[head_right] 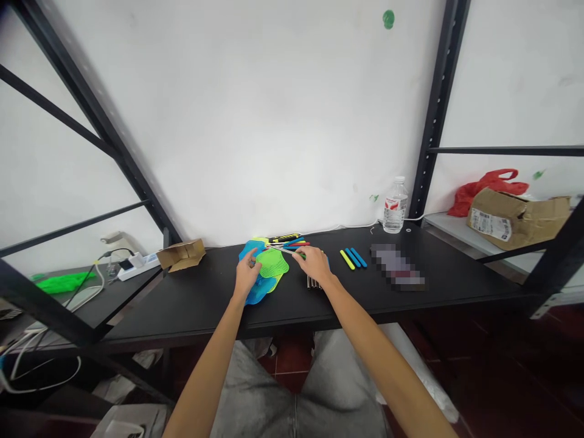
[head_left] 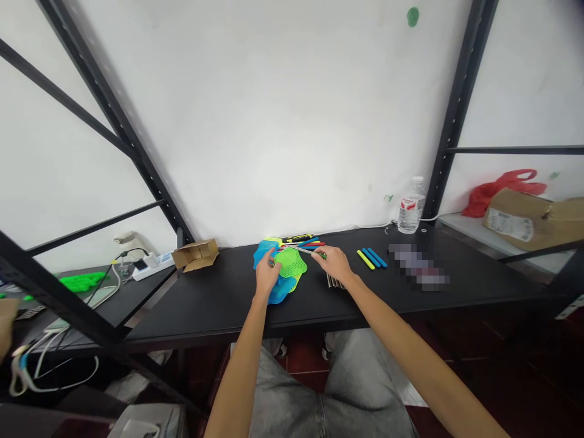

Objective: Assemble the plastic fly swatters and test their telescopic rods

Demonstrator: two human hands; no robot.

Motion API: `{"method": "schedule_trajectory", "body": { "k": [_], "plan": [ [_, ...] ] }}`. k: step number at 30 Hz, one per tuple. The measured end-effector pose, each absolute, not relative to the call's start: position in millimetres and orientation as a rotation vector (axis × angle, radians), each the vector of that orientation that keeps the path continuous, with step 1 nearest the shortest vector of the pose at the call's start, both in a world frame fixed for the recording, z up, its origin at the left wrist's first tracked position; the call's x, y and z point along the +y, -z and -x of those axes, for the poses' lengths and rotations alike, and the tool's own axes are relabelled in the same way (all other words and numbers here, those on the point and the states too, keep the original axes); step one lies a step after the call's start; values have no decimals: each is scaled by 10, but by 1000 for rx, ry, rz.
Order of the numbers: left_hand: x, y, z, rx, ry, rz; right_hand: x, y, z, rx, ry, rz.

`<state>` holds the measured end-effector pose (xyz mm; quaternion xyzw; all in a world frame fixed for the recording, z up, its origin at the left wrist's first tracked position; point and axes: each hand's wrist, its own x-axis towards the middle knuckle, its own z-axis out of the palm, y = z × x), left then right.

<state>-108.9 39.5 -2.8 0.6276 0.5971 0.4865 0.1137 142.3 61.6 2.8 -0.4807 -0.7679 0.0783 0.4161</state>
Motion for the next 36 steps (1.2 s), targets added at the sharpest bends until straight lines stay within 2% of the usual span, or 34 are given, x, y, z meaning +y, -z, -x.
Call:
{"method": "schedule_trajectory", "body": {
  "k": [7, 36],
  "plan": [
    [347, 27, 1089, 1587, -1626, -1671, 635, 11, -1416, -1926, -195, 1214],
    [394, 58, 1141, 1293, -1896, -1248, 633, 27, -1403, -2022, -184, 1187]
  ]
}}
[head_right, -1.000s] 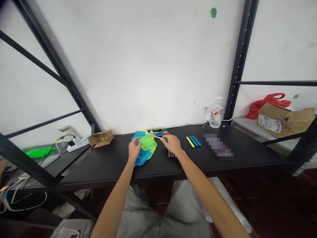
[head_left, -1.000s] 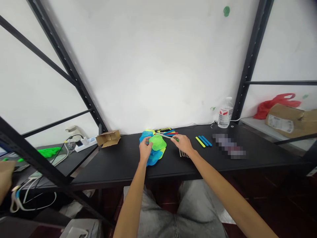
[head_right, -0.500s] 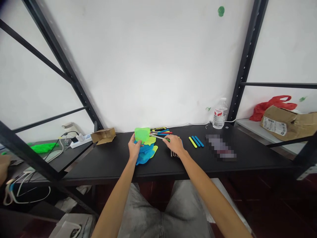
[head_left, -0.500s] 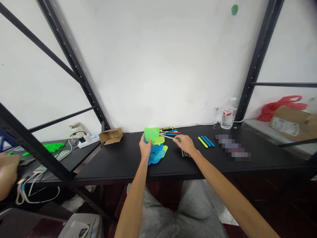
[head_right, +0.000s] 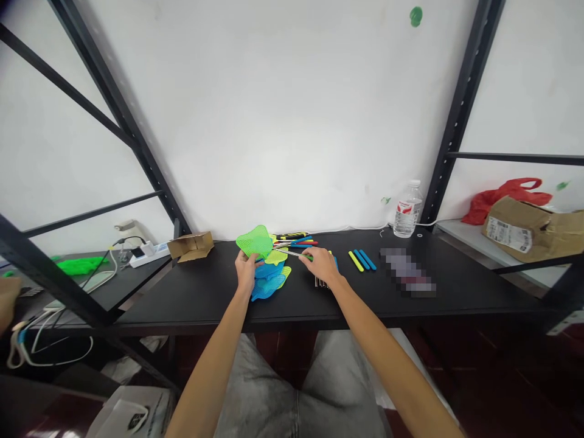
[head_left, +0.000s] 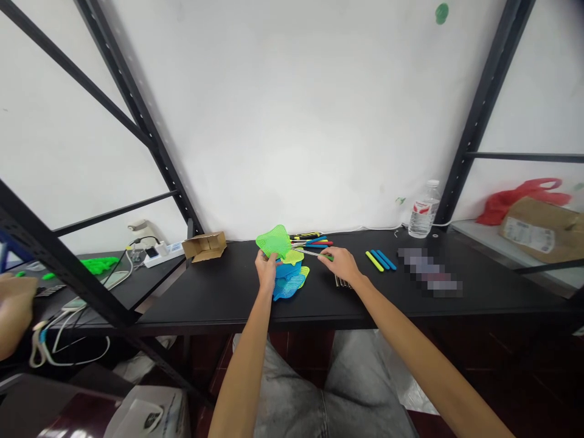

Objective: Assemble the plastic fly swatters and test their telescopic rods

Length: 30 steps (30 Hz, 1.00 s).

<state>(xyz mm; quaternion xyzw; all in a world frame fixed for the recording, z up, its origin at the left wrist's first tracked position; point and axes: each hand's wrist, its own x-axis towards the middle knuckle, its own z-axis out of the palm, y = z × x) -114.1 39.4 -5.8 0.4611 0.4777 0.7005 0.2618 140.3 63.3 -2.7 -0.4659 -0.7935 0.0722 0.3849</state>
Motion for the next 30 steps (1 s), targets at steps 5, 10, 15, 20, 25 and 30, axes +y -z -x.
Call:
{"method": "schedule_trajectory", "body": {
  "k": [5, 10, 15, 20, 25, 30],
  "plan": [
    [434, 49, 1136, 1094, -1995, -1023, 648, 33, -1403, -2012, -206, 1183],
    [465, 48, 1164, 916, -2064, -830, 644, 29, -1403, -1995, -220, 1171],
    [418, 3, 1148, 905, -2081, -747, 621, 10, -1402, -1988, -210, 1135],
    [364, -43, 1103, 932, -1985, -829, 617, 12, -1391, -1995, -221, 1073],
    [394, -10, 1125, 965, -2004, -795, 626, 20, -1389, -2003, -205, 1046],
    [427, 12, 1141, 957, -2056, -753, 633, 26, -1392, -1993, -208, 1069]
  ]
}}
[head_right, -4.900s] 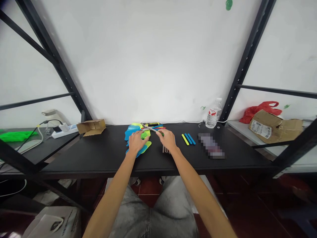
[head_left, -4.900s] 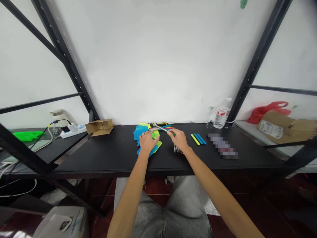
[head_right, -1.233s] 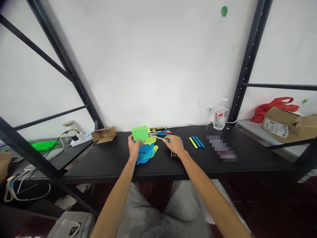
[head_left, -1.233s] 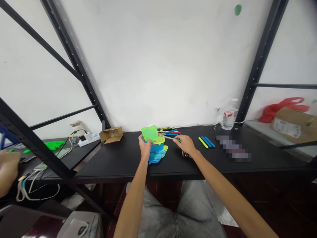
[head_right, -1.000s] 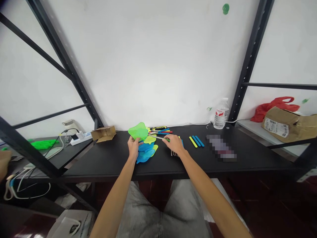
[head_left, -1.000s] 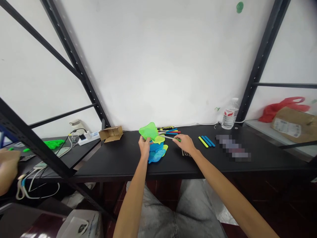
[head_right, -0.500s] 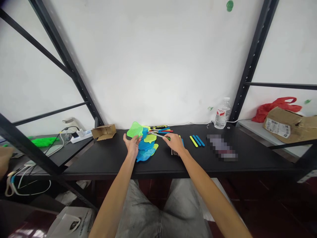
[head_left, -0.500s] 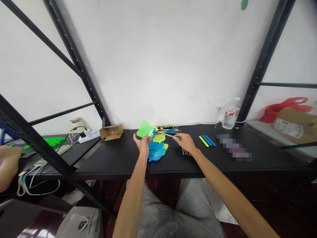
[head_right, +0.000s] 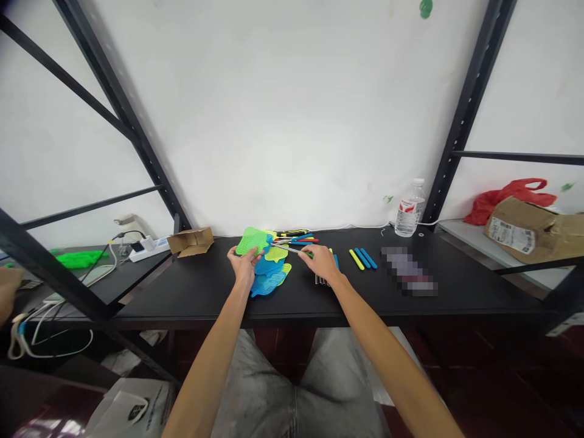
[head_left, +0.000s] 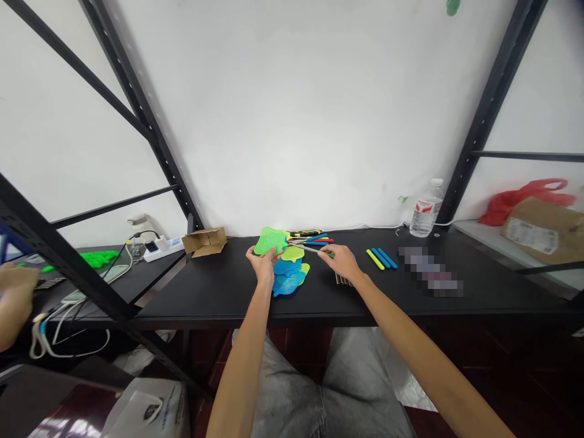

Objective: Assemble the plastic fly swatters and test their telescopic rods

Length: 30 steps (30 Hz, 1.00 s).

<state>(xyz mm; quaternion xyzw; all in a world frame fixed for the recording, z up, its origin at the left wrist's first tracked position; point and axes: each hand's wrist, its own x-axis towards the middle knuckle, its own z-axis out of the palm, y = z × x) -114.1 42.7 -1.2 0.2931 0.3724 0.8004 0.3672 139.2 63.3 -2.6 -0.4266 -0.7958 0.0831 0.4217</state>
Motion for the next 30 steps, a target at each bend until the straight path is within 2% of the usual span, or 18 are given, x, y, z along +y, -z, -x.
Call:
{"method": "schedule_trajectory", "body": {
  "k": [30],
  "plan": [
    [428, 9, 1122, 915, -2040, -792, 613, 15, -1391, -1989, -263, 1037]
  ]
}}
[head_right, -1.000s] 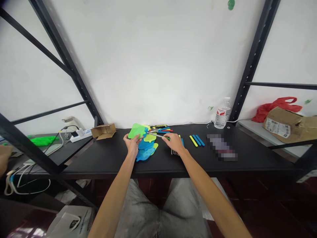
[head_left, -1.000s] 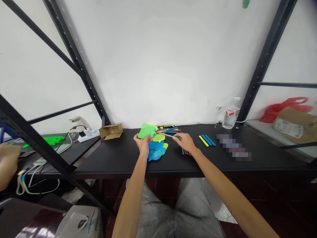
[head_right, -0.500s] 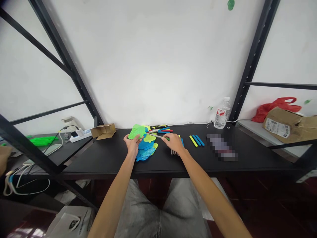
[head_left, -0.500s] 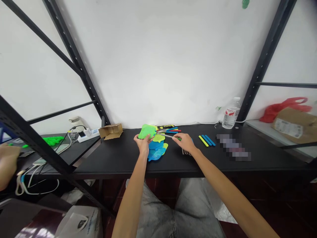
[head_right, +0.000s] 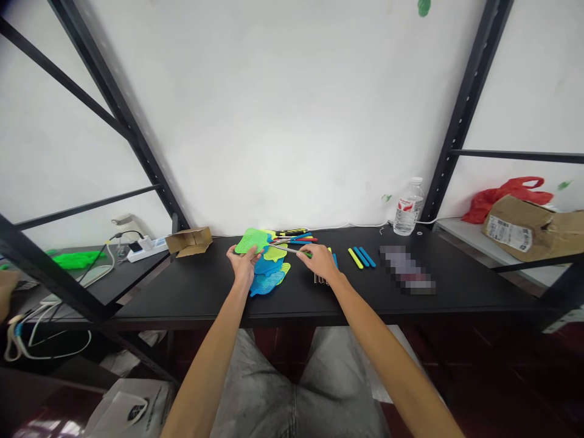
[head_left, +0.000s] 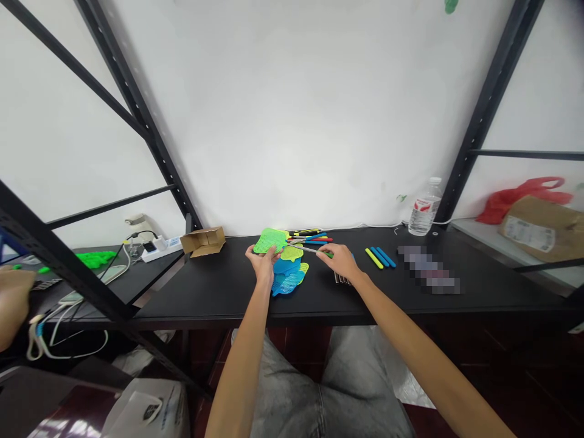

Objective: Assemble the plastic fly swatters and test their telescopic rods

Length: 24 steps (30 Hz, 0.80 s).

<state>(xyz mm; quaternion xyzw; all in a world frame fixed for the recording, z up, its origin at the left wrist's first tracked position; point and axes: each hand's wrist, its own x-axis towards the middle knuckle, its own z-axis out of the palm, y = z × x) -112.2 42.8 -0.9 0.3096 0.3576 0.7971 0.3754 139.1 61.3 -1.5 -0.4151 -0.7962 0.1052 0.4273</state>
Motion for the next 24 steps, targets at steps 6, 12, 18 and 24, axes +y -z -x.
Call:
{"method": "schedule_trajectory", "body": {
  "k": [6, 12, 18, 24],
  "plan": [
    [417, 12, 1127, 913, -2022, -842, 636, 28, -1402, -1992, -269, 1018],
    [398, -12, 1111, 927, -2007, -878, 651, 37, -1420, -1989, -264, 1014],
    [366, -42, 1101, 932, -2003, -908, 660, 35, -1420, -1991, -248, 1045],
    [370, -30, 1113, 931, -2000, -920, 669, 48, -1421, -1994, -236, 1054]
  ]
}}
